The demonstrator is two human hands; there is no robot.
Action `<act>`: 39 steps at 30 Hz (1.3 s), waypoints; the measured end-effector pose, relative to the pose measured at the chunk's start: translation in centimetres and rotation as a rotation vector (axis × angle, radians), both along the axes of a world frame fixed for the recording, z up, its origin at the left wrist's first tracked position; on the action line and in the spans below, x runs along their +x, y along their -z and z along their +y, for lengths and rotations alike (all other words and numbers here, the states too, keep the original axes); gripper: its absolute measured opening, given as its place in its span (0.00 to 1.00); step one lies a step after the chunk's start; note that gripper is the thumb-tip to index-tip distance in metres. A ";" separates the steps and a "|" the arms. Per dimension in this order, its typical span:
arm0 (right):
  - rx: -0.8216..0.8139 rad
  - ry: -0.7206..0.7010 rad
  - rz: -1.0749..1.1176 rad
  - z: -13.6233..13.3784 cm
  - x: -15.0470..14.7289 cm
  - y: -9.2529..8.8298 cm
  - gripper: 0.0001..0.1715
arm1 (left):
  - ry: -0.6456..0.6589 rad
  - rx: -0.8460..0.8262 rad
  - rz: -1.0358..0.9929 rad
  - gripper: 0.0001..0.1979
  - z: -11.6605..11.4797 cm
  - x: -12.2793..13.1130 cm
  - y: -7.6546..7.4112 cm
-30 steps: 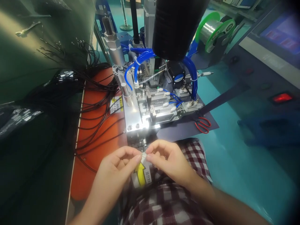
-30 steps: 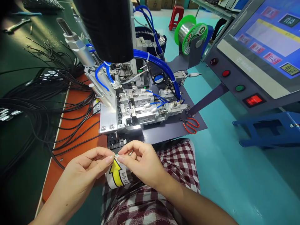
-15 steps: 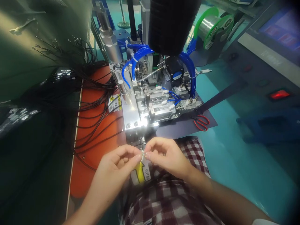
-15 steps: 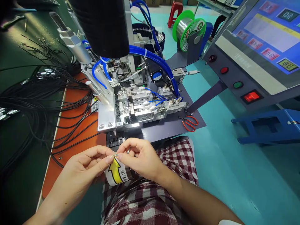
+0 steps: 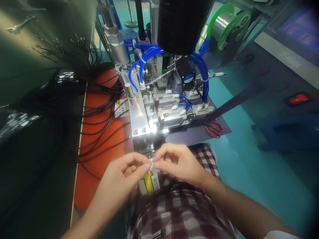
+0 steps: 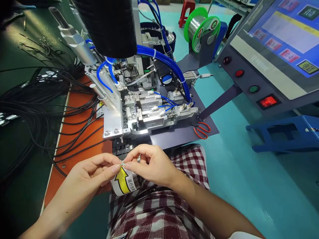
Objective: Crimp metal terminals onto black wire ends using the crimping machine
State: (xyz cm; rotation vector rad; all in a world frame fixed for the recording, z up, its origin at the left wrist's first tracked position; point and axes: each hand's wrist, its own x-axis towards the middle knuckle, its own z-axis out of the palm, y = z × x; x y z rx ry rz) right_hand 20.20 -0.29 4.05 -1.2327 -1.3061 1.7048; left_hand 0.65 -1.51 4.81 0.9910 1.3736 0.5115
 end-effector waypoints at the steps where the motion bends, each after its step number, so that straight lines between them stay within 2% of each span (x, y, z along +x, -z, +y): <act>1: 0.022 0.015 -0.005 0.0 -0.1 0.0 0.08 | 0.003 0.006 0.006 0.22 0.0 0.0 0.0; 6: 0.065 0.058 0.010 -0.1 -0.3 0.1 0.11 | 0.015 0.021 0.024 0.21 0.2 0.2 -0.2; 16: -0.050 0.033 0.104 0.0 -0.1 0.6 0.17 | 0.013 -0.043 -0.012 0.23 0.1 -0.1 -0.2; 23: -0.062 -0.101 0.169 0.5 0.1 0.5 0.18 | 0.044 -0.063 -0.009 0.22 0.3 -0.2 -0.7; 26: 0.058 -0.126 0.121 0.7 0.3 0.3 0.11 | 0.080 -0.064 -0.003 0.23 0.4 -0.2 -0.8; 30: 0.317 -0.179 0.010 1.1 0.4 -0.2 0.06 | 0.107 -0.059 0.006 0.22 0.5 -0.2 -0.5; 33: 0.419 -0.174 -0.049 1.3 0.2 -0.5 0.07 | 0.059 -0.044 0.032 0.22 0.3 -0.2 -0.4; 39: 0.208 0.017 -0.059 0.8 -0.6 -0.1 0.04 | -0.116 -0.096 -0.009 0.23 0.3 0.3 -0.5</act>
